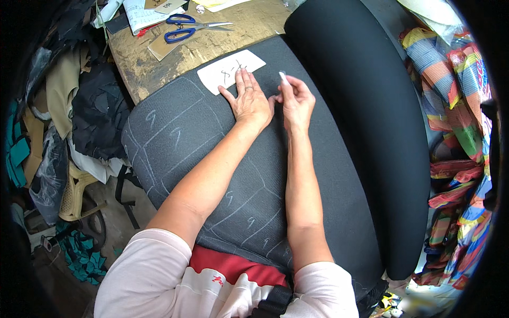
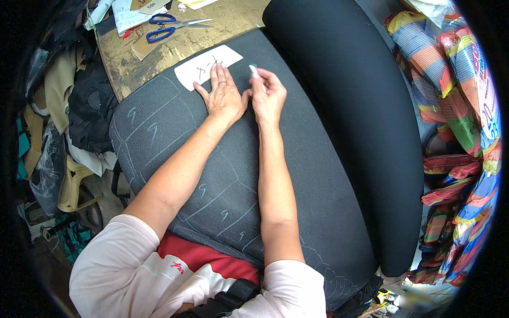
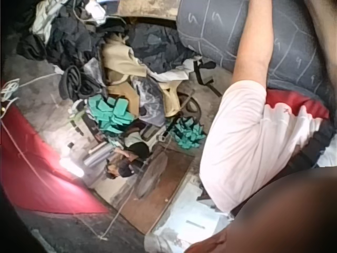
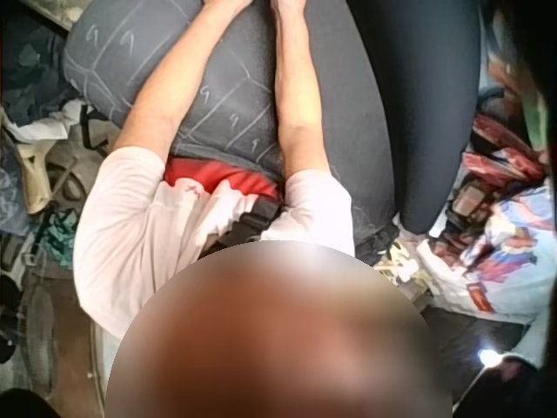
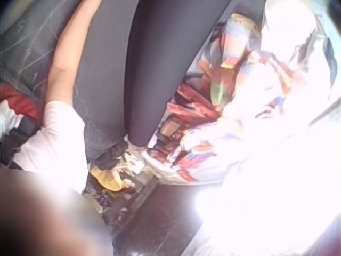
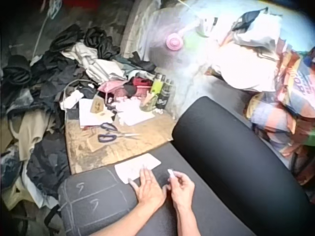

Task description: The person uses a small rectangular template and a white marker to trace and label multiple sections on a large black fabric roll. They repeatedly position the template, trace its outline, and write numbers on the fabric. A pair of scissors is briefly handled but not used for cutting.

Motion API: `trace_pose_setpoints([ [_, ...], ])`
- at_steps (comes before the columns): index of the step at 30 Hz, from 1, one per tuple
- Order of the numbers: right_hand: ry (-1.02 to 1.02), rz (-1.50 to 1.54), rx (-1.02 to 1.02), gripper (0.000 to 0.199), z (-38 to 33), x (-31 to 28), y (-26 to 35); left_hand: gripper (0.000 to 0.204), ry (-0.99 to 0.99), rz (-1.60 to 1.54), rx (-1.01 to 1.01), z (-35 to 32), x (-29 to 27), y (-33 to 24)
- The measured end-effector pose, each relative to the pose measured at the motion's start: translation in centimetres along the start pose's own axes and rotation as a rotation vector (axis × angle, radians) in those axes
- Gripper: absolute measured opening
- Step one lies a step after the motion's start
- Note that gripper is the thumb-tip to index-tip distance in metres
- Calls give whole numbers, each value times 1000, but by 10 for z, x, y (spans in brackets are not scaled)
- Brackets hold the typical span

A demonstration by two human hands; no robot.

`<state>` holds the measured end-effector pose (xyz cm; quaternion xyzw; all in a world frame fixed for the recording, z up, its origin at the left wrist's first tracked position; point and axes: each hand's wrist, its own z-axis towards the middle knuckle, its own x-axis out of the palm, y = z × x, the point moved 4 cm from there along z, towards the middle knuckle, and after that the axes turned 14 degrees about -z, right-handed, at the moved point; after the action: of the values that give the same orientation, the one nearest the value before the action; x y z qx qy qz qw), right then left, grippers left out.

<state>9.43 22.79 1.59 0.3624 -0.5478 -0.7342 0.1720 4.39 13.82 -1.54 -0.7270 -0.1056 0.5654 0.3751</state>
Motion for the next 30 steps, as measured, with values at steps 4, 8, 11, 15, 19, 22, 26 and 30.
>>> trace_pose_setpoints([
  [4,294,-368,-305,19,6,38,44,68,20,33,70,2,8,4],
  [8,629,-575,-416,20,11,83,54,60,61,882,237,1,26,7],
  [11,785,-734,-502,19,14,104,51,54,35,647,243,4,34,8],
  [15,921,-850,-578,16,22,123,49,80,129,663,33,10,46,22],
  [19,933,-785,-555,14,34,142,54,90,-46,350,191,9,50,29],
  [22,735,-763,-498,15,43,156,57,92,-208,-24,314,-2,49,31],
  [26,613,-807,-437,18,54,166,54,91,-261,76,322,-6,41,25],
  [30,516,-947,-339,17,74,149,44,77,-26,-7,169,3,27,20],
])
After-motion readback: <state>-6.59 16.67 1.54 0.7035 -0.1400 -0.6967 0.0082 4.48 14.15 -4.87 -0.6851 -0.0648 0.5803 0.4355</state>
